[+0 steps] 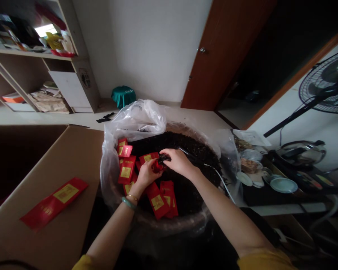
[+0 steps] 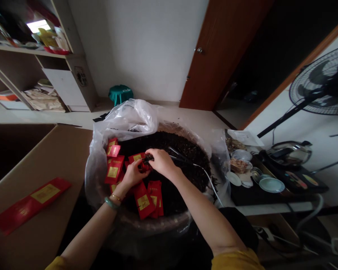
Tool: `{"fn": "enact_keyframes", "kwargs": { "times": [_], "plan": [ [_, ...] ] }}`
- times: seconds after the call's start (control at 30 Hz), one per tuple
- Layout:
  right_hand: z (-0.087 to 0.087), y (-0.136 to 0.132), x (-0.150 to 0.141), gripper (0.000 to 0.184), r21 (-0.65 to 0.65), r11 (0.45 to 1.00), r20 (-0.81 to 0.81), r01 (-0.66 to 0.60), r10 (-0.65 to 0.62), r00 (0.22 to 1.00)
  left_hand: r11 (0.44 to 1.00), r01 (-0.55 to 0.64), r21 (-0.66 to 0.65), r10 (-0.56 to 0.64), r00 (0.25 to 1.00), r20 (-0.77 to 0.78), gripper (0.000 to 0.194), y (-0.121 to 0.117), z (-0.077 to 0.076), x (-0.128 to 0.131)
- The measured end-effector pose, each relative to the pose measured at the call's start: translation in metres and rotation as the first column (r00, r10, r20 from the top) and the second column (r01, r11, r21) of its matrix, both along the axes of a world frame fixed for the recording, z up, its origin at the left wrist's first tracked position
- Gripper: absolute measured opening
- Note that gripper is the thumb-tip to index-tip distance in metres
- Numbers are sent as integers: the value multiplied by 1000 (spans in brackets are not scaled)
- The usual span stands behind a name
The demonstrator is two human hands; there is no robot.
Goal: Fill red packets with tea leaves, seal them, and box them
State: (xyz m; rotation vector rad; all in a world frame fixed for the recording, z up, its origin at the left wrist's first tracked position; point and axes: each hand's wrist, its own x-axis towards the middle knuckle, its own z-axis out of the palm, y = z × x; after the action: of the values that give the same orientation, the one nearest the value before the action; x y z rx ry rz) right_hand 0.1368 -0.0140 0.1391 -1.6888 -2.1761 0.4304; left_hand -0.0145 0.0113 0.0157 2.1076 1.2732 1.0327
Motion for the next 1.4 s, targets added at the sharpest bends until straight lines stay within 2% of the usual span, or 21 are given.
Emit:
{"fn": "enact_keyframes", "kwargs": {
  "times": [0.13,0.27,0.43,0.57,0.67,0.77,0.83,0.87,0.93,1.03,1.1,1.23,1.4],
  "plan": [
    [5,-1,-2,21,-76,997,248,-23,41,968,1000,21,-6,-21,1000,-18,45,-1,-1,0],
    [11,0,1,22,-140,988,332,-67,111,937,998,58,-20,-58,998,15,48,-2,-1,1],
    [8,2,2,24,-154,980,256,-123,159,953,996,79,-46,-78,997,19,42,-3,1,2],
    [2,3,-1,38,-161,985,150,-63,88,985,997,73,-30,-72,997,33,45,-3,0,2],
    [-3,9,4,44,-138,990,-12,-31,30,999,998,63,-22,-62,998,31,46,-2,-2,2],
    [-18,18,19,40,-75,995,-55,64,-68,996,999,33,-21,-32,998,56,47,-1,-5,2],
    [-36,21,31,39,-137,984,51,117,-111,992,1000,11,-16,-9,996,88,49,0,-8,2],
    [-47,22,35,45,-216,972,117,97,-73,991,1000,2,-13,-1,995,100,49,0,-9,2],
    [-69,22,39,72,-363,931,177,26,41,983,1000,-2,-8,3,994,107,48,1,-11,2],
    [-93,17,27,86,-403,912,133,-75,139,981,1000,6,-10,-5,995,101,48,1,-10,2],
    [-100,14,12,82,-387,921,163,-32,103,981,1000,6,-13,-5,996,92,48,1,-9,1],
    [-103,9,-9,68,-352,922,308,163,-50,950,1000,-13,1,13,997,74,50,1,-8,1],
    [-106,6,-8,48,-341,920,375,193,-56,926,1000,-16,27,15,999,51,52,0,-9,1]
  ]
}}
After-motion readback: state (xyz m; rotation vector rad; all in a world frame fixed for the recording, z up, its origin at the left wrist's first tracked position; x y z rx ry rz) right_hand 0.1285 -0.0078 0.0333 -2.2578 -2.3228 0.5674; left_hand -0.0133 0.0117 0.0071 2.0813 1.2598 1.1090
